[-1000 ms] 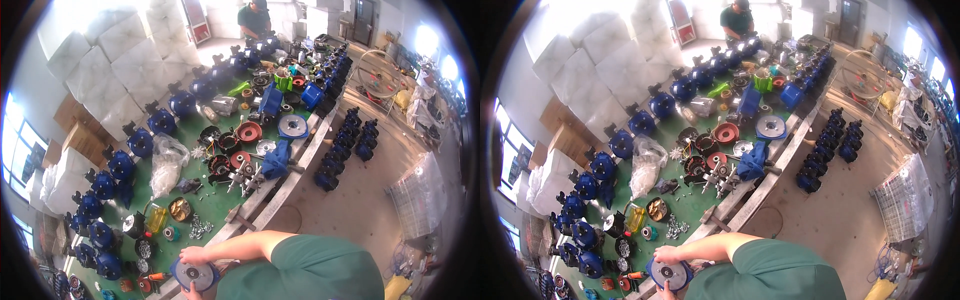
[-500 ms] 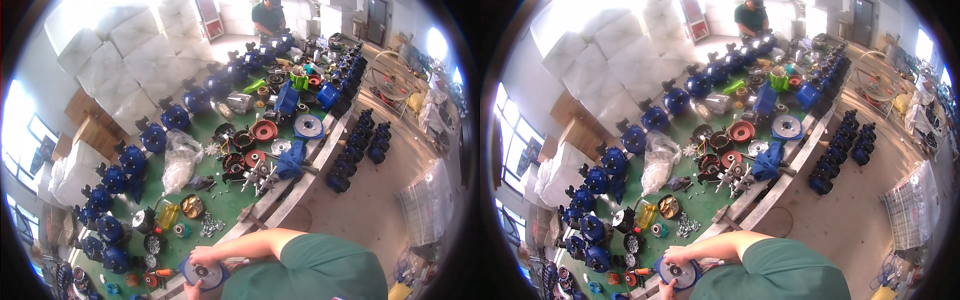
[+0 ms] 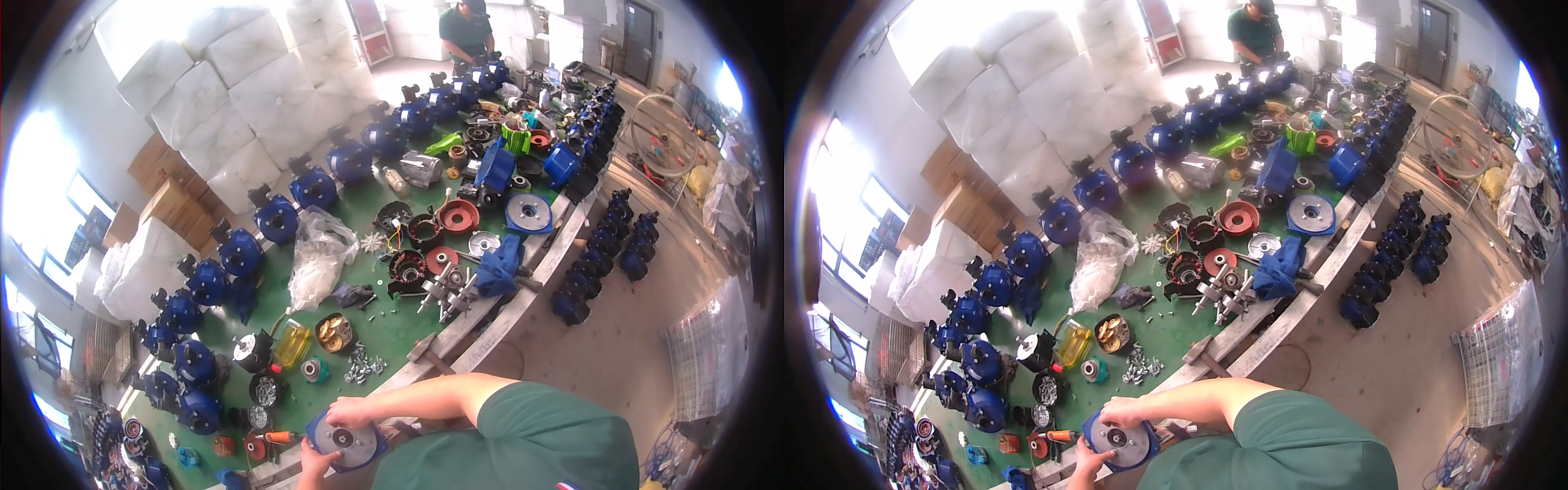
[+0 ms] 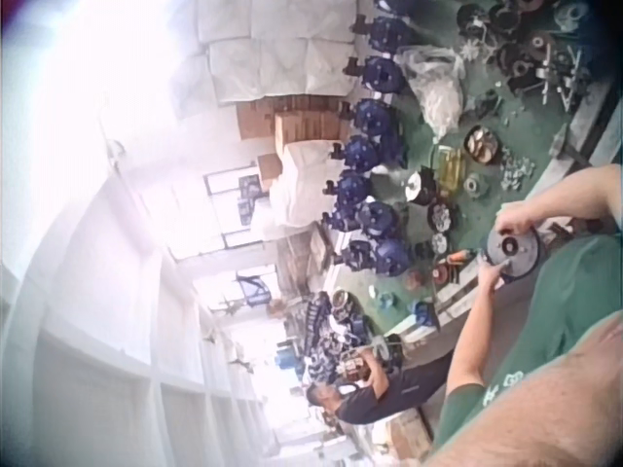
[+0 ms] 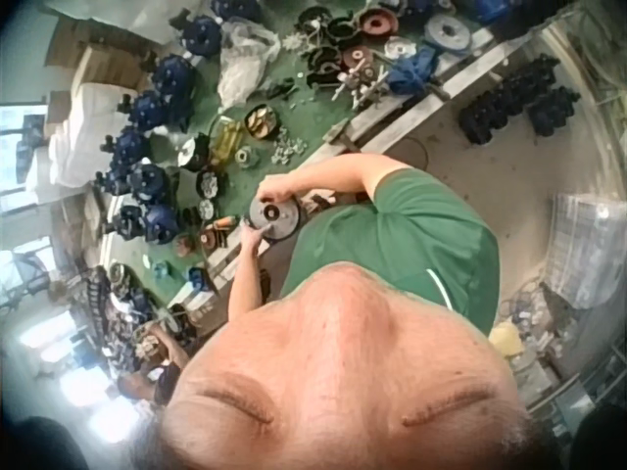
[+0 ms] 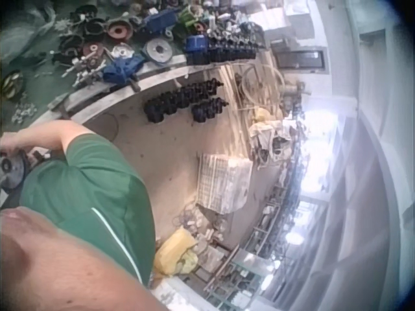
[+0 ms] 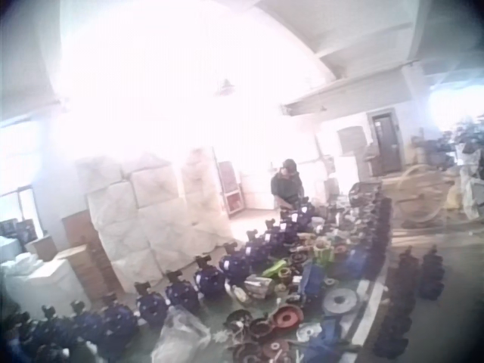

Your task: Assembling components of blue water pumps on a production line workshop workbench.

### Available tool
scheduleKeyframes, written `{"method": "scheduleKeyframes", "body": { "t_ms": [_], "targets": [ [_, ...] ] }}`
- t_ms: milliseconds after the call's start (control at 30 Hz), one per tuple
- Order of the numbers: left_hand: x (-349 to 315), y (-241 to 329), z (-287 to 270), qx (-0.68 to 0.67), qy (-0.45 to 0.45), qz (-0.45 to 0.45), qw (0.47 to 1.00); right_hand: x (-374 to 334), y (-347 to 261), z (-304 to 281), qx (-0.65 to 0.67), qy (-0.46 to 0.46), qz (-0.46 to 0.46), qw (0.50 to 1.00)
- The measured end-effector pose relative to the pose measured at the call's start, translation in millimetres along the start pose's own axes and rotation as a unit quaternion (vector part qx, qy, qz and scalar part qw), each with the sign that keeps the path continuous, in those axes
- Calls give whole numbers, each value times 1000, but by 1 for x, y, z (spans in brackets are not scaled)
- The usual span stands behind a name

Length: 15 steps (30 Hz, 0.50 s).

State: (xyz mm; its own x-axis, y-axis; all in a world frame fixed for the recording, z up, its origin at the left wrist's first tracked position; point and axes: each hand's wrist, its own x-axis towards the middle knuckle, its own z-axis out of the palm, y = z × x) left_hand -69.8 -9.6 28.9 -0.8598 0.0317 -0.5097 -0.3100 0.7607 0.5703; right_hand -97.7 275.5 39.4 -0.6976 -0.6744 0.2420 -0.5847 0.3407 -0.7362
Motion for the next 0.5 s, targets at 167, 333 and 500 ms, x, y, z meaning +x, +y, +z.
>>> {"method": "scheduleKeyframes", "body": {
  "t_ms": [167,333,500],
  "targets": [
    [-39,62,-16,242,39,-10,969,6,-12,3,-7,-16,16,1000],
    [-48,78,-1,272,107,92,952,7,-6,2,-37,1,40,998],
    [-35,80,27,207,195,141,948,10,-8,9,-60,-6,63,996]
  ]
}}
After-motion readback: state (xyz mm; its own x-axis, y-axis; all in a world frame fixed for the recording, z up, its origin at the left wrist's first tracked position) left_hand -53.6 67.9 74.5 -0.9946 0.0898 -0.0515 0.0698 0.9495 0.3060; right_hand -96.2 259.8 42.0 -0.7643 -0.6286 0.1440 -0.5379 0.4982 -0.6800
